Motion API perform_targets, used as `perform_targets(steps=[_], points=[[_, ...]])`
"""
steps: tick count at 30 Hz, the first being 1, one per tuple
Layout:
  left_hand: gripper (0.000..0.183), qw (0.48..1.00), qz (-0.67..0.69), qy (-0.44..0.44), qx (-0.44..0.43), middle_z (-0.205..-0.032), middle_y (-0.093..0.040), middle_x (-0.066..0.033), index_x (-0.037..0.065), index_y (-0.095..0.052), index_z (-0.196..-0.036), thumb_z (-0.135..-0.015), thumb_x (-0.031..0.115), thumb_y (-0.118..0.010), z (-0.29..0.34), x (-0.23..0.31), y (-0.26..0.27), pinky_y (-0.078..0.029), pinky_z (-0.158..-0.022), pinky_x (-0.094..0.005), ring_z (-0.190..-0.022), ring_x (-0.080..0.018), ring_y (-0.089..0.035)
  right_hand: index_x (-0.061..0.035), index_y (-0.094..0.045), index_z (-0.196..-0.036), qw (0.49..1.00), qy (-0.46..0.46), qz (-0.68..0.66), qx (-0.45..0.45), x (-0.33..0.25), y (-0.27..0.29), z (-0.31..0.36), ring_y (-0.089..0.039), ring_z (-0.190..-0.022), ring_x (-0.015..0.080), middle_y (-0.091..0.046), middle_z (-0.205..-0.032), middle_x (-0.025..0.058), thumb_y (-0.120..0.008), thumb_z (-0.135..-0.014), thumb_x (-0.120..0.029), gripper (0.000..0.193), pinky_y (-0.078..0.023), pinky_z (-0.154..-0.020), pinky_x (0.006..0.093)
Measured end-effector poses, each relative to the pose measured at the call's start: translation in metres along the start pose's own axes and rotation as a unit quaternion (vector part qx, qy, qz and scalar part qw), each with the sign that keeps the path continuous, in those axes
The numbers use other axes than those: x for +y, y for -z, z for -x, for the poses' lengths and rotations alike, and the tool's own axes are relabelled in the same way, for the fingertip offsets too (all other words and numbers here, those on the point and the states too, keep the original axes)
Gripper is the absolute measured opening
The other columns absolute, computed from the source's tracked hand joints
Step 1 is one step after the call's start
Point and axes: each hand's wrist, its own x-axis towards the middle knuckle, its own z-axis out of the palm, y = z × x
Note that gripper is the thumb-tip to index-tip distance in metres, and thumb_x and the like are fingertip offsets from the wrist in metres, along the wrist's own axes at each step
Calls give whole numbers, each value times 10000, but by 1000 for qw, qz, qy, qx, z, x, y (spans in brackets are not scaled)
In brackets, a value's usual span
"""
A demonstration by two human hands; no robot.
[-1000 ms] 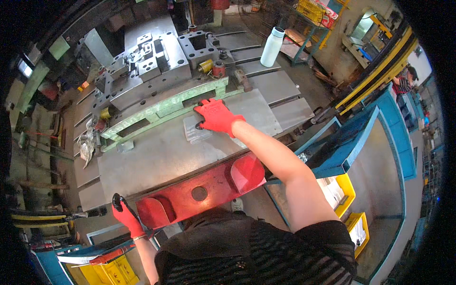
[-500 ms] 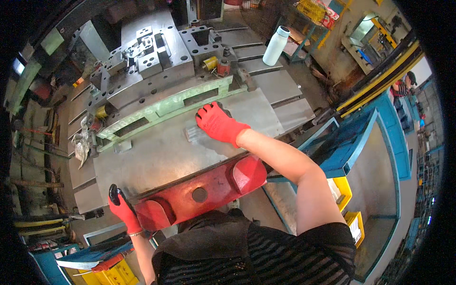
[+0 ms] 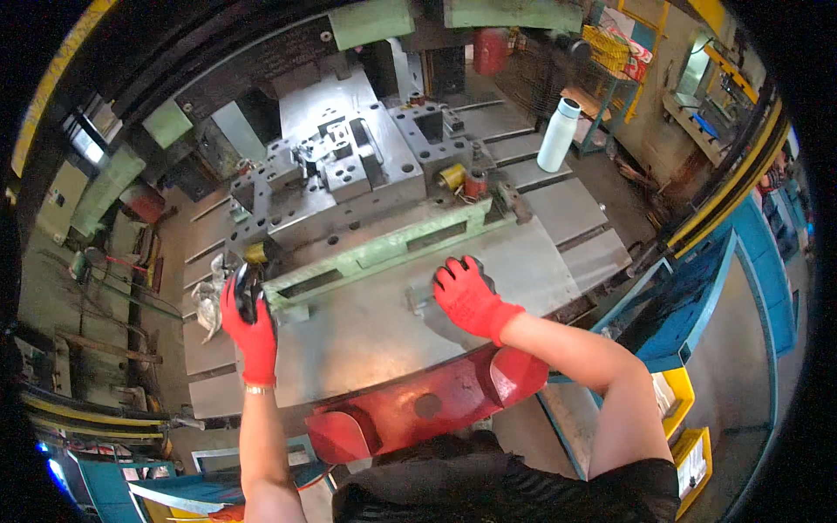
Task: The person picks up metal sheets from a stack, inserts each sheet into the press die, and pushes the dual control buttons to operate the stamping machine.
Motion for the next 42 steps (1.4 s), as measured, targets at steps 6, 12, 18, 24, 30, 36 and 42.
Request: perform_targets(steps=[6,12,18,24,30,36,42], points=[[433,991,-71,-113,-13,-1201,-527,-177,48,-567,-1105,-703,165,-679,-121,-9,-93,-352,-973,-475,-1154,-362,-459,-59,-616,-927,967,-216,-123,-54,-10,54,-4,-550,-929,234,-591,-978,78,-635,-663,-97,268,-425,-758,388],[319,938,-323,-42,-121,-1047,-589,-130,82,-663,-900,-740,355,-624,-184,-19,-179,-424,-844,-487,-1025,-323,-540,-39,-638,-907,760,-383,-514,113,1,61,17,-550,-557,155,-568,-699,99,-702,-708,-127,227,-424,-492,291],[318,957,-281,-1,-68,-925,-614,-147,43,-653,-885,-729,319,-639,-190,-14,-166,-456,-792,-443,-917,-335,-587,-2,-623,-888,612,-484,-597,184,-3,66,39,-534,-610,97,-594,-692,42,-717,-727,-134,229,-430,-523,268],[250,998,-36,-55,13,-937,-625,-133,27,-624,-894,-719,195,-687,-94,-14,-65,-434,-830,-412,-902,-311,-585,18,-605,-963,657,-442,-607,69,4,68,66,-568,-787,98,-631,-878,44,-627,-803,-29,169,-467,-675,239],[364,985,-150,72,-40,-1131,-538,-216,21,-582,-1008,-718,212,-689,51,-73,-3,-353,-930,-471,-1083,-394,-466,29,-628,-838,614,-431,-661,3,-14,69,63,-493,-637,63,-563,-676,3,-646,-759,-61,121,-413,-574,237],[426,936,-315,100,-124,-1117,-548,-236,-13,-591,-960,-686,289,-714,77,-94,-29,-330,-966,-493,-1068,-422,-468,26,-638,-887,654,-386,-650,-31,-21,74,37,-501,-631,63,-582,-696,5,-675,-722,-57,188,-425,-555,239],[506,936,-334,89,-72,-1219,-472,-215,5,-514,-1067,-681,279,-693,82,-108,-52,-279,-990,-534,-1182,-404,-386,23,-637,-895,651,-430,-625,-23,-7,87,4,-503,-635,60,-584,-697,1,-694,-718,-66,206,-430,-559,244]])
